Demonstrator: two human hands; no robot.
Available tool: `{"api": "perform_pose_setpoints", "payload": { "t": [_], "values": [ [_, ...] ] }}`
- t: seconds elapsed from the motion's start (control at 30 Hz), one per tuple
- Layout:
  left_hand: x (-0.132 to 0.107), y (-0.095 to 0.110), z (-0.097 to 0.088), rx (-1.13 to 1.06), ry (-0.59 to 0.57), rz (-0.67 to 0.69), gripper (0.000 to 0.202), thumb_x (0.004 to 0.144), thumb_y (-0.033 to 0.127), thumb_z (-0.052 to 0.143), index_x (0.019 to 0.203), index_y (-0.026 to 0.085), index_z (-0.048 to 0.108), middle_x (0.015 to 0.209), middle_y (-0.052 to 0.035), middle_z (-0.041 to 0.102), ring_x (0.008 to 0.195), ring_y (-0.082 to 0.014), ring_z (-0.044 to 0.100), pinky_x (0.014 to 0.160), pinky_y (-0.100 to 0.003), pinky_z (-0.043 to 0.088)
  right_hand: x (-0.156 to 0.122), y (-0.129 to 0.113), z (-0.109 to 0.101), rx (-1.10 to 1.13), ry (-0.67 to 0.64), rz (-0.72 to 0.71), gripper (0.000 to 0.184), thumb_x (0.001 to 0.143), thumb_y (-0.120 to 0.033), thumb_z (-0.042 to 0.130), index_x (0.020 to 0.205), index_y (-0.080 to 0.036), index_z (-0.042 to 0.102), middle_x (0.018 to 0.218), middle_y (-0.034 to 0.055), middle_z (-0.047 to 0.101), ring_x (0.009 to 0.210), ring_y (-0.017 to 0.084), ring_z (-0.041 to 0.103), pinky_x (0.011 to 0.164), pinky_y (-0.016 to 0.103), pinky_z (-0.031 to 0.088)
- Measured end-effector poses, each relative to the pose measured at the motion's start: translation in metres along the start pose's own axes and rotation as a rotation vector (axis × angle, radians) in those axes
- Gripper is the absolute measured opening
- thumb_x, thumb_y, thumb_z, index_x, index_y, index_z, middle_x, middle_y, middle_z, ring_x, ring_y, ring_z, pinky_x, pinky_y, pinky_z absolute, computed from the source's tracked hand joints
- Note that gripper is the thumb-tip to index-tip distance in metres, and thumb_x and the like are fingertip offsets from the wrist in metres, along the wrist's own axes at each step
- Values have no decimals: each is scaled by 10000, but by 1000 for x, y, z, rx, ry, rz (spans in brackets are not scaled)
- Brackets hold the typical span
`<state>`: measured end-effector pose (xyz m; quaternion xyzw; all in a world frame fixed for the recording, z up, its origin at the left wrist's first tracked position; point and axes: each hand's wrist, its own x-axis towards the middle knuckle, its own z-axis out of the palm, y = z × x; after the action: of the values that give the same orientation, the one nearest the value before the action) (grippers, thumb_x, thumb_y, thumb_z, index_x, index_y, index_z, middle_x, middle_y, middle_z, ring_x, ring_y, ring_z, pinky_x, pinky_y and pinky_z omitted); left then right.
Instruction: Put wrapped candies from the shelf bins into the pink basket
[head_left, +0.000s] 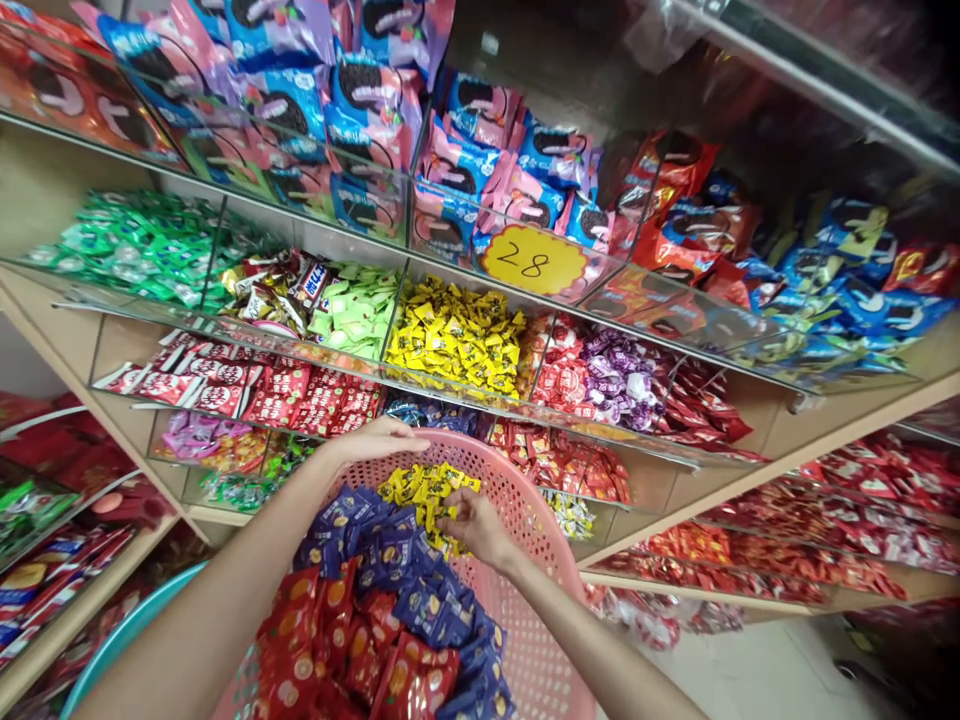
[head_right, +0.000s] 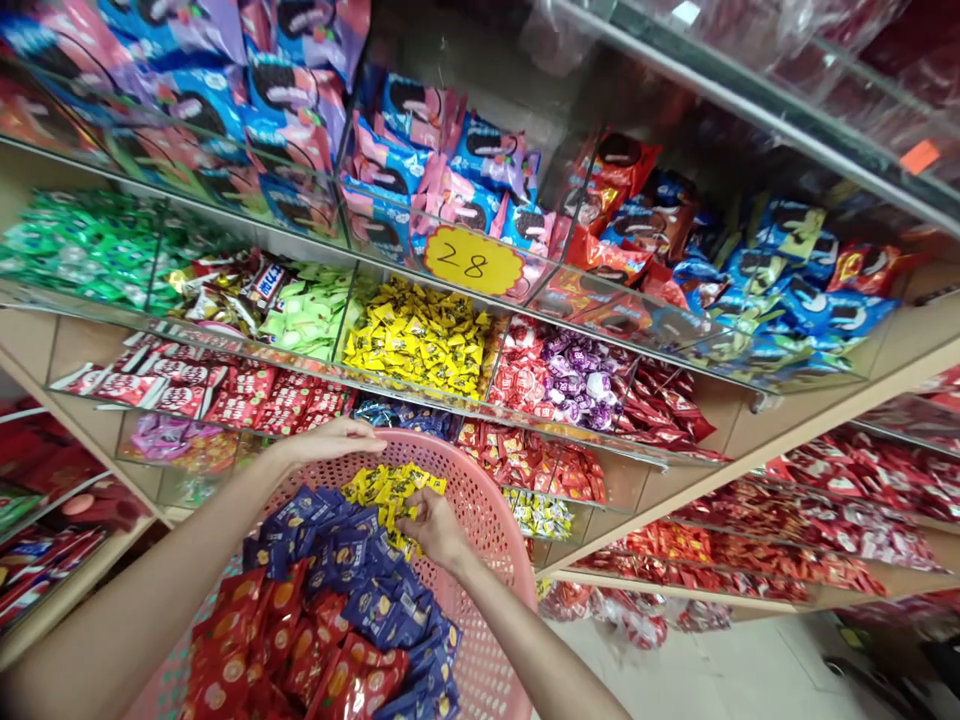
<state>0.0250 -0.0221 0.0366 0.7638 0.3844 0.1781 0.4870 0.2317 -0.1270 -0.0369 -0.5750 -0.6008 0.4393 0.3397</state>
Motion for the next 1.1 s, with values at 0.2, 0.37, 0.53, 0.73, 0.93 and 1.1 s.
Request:
{"api": "perform_pose_setpoints", "payload": {
  "t": [0.2, 0.37, 0.53, 0.73, 0.93, 1.1],
  "values": [
    [0, -3, 0, 11, 24, 25, 418, 658, 552, 511, 724, 158, 636, 708, 8, 601, 697, -141, 481, 607, -212, 321, -3, -2, 1, -486, 96, -157, 220, 689, -264, 556, 877, -222, 450, 559, -52, 452, 500, 109, 418, 479, 208, 235],
    [-1, -4, 1, 4, 37, 28, 416, 650, 554, 522, 702, 156, 630, 708, 8, 588, 685, -132, 476, 593, -201, 321, -9, -6, -2, -762, 144, -98, 301, 692, -373, 572, 903, -206, 438, 622, 13, 538, 547, 164, 494, 483, 233, 220],
    [-1, -3, 2, -16, 6, 16, 424, 664, 558, 509, 730, 160, 636, 704, 8, 578, 641, -118, 472, 563, -194, 315, -5, -53, -17, -819, 249, -198, 336, 677, -507, 555, 797, -201, 487, 563, 30, 551, 518, 172, 507, 488, 241, 238],
    [0, -1, 5, -52, 36, 25, 428, 662, 572, 507, 679, 156, 609, 638, 19, 558, 581, -106, 452, 544, -193, 304, 43, -169, -54, -870, 408, -515, 257, 837, -398, 356, 890, -197, 509, 688, 18, 544, 595, 135, 502, 562, 229, 304],
    [-1, -1, 5, -35, 56, 33, 442, 656, 580, 507, 604, 147, 582, 594, 22, 537, 545, -96, 432, 532, -192, 299, 101, -219, -60, -1201, 277, -662, 276, 783, -288, 478, 1041, -191, 497, 974, 76, 461, 873, 182, 470, 685, 264, 356],
    [1, -5, 4, -43, 82, 40, 456, 653, 592, 500, 578, 149, 574, 547, 30, 506, 519, -93, 415, 520, -196, 287, 116, -214, -53, -1332, 212, -632, 181, 758, -256, 513, 922, -185, 546, 958, 77, 457, 868, 184, 462, 692, 274, 367]
  ]
}}
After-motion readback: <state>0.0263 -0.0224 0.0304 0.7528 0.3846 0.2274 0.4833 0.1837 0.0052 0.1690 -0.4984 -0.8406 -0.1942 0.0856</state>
